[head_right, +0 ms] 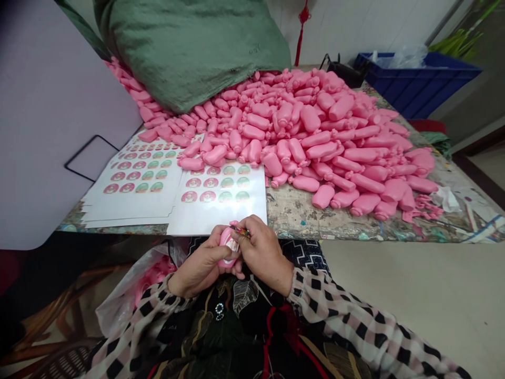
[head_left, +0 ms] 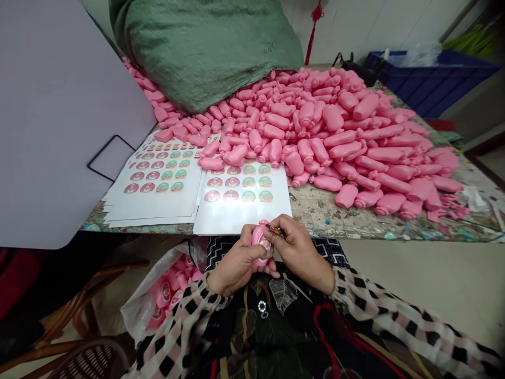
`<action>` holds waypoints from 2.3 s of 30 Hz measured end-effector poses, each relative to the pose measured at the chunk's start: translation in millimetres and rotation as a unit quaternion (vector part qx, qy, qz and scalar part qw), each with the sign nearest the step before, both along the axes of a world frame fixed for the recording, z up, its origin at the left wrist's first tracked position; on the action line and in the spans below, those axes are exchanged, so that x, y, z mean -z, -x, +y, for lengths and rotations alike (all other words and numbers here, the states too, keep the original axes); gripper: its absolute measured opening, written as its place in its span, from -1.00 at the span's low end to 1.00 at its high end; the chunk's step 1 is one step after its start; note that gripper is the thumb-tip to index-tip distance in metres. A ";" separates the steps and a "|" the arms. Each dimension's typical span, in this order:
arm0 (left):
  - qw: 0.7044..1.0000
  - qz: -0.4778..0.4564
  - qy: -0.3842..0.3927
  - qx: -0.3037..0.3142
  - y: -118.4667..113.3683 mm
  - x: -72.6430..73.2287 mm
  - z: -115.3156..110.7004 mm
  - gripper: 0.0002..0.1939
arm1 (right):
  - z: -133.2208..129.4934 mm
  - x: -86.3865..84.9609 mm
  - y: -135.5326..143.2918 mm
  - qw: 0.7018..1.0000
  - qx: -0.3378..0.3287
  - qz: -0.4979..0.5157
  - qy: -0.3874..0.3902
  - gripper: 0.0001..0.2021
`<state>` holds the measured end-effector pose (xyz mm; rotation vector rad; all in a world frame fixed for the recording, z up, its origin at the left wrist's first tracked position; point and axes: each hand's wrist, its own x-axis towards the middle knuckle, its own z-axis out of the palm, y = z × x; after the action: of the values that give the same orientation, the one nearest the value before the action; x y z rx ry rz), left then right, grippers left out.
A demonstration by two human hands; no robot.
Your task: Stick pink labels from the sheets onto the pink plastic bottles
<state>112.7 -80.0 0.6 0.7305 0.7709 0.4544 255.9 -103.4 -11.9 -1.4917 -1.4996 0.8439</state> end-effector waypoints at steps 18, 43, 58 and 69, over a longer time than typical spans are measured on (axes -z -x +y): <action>1.000 -0.001 -0.016 -0.015 -0.7 -0.3 -6.1 -0.64 | -0.1 11.9 2.3 0.989 0.017 0.129 0.076 -0.75; 0.996 -0.029 -0.072 -0.052 -1.9 11.0 -6.9 -0.72 | 5.9 -4.3 4.2 0.912 -0.047 0.368 0.173 -0.77; 0.987 -0.056 -0.003 -0.152 -1.4 12.7 -14.2 -0.62 | -9.4 3.2 15.3 0.960 -0.064 0.237 0.134 -0.25; 0.993 -0.062 -0.014 -0.100 6.7 3.7 -33.4 -0.46 | -20.8 -15.4 14.1 0.922 -0.121 0.344 0.132 -0.58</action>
<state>106.0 -113.4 -3.1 0.6471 0.7248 0.6861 241.9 -124.2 3.5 -1.0171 -1.0647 1.5763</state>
